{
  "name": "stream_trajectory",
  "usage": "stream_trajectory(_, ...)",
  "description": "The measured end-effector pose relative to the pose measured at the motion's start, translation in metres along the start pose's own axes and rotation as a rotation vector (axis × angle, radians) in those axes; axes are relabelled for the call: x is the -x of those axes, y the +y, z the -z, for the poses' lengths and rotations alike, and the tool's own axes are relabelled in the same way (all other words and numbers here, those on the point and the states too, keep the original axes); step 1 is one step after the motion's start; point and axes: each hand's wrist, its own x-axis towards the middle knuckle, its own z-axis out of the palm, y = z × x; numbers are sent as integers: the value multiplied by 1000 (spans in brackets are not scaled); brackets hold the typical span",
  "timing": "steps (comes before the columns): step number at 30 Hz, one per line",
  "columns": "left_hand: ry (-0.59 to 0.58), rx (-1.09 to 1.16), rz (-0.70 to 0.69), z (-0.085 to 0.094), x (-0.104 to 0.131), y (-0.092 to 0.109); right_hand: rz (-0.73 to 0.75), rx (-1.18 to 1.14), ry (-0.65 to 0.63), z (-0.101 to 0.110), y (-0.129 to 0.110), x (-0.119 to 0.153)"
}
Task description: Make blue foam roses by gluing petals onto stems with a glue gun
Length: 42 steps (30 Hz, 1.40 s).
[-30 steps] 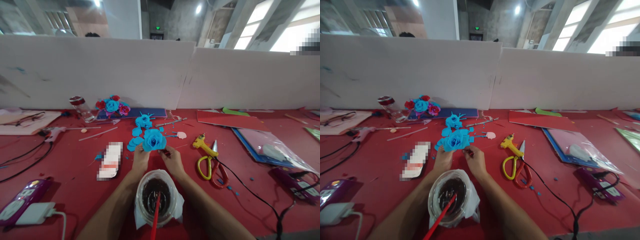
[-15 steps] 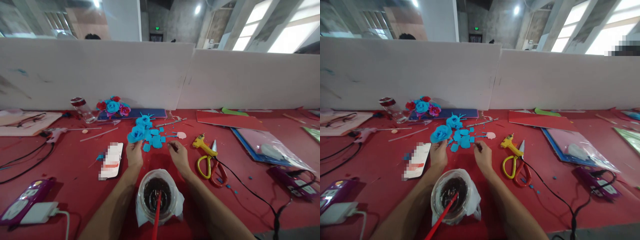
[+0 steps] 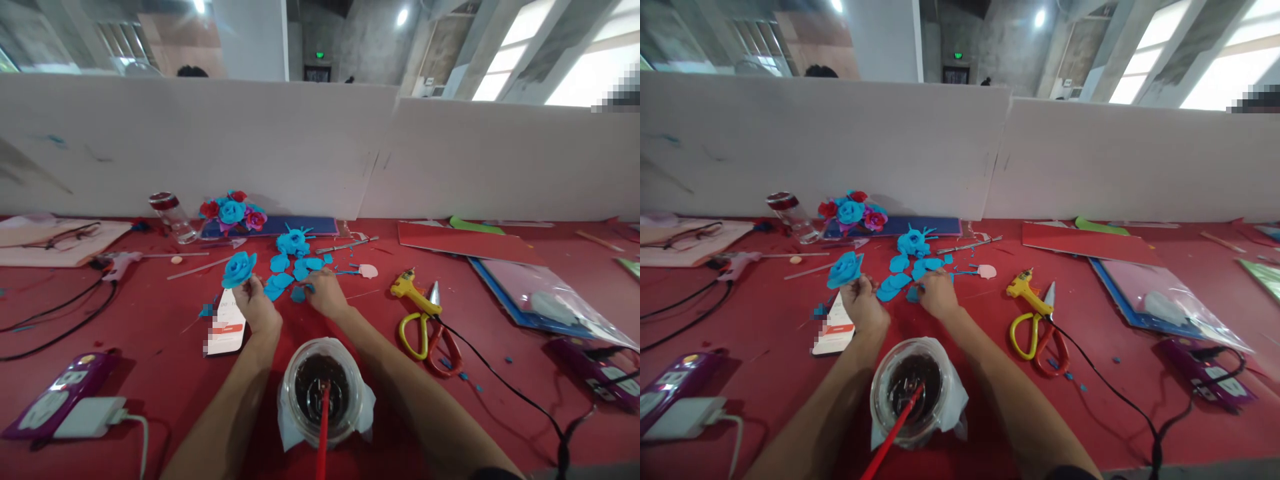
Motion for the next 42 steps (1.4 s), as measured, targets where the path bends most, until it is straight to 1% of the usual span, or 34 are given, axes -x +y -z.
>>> stream_trajectory(3, 25, 7, -3, 3, -4, -4, 204, 130, -84, -7, -11, -21)
stream_trajectory(5, 16, -4, -1, 5, -7, -7, 256, 165, -132, -12, -13, -31)
stream_trajectory(6, 11, -11, -1, 6, -8, -8, 252, 164, -145, -15, -13, -35)
stream_trajectory(9, 15, -3, 17, 6, -9, -11, 169, 131, -123, -22, -9, -40)
stream_trajectory(12, 43, 44, 52, 4, -9, -13, 45, 61, -58, -27, -4, -40)
stream_trajectory(15, 31, 78, 51, 2, -9, -13, -69, -48, -5, -29, 1, -40)
stream_trajectory(19, -53, 131, 81, 1, -7, -13, -147, -198, 51, -31, 7, -43)
stream_trajectory(25, -200, 119, 247, 2, 1, -11, -160, -446, 133, -25, 10, -43)
stream_trajectory(27, -225, 101, 294, 1, 4, -10, -175, -529, 156, -22, 11, -39)
stream_trajectory(29, -258, 91, 314, 0, 6, -10, -192, -597, 170, -18, 11, -33)
stream_trajectory(32, -323, 77, 295, -2, 8, -10, -231, -770, 211, -14, 9, -19)
stream_trajectory(35, -358, 67, 291, -4, 9, -9, -284, -952, 247, -13, 6, -5)
stream_trajectory(39, -418, 91, 378, -8, 14, -3, -347, -1029, 238, -13, 4, 8)
stream_trajectory(42, -482, 56, 444, -11, 21, 0, -367, -1054, 263, -12, 4, 17)
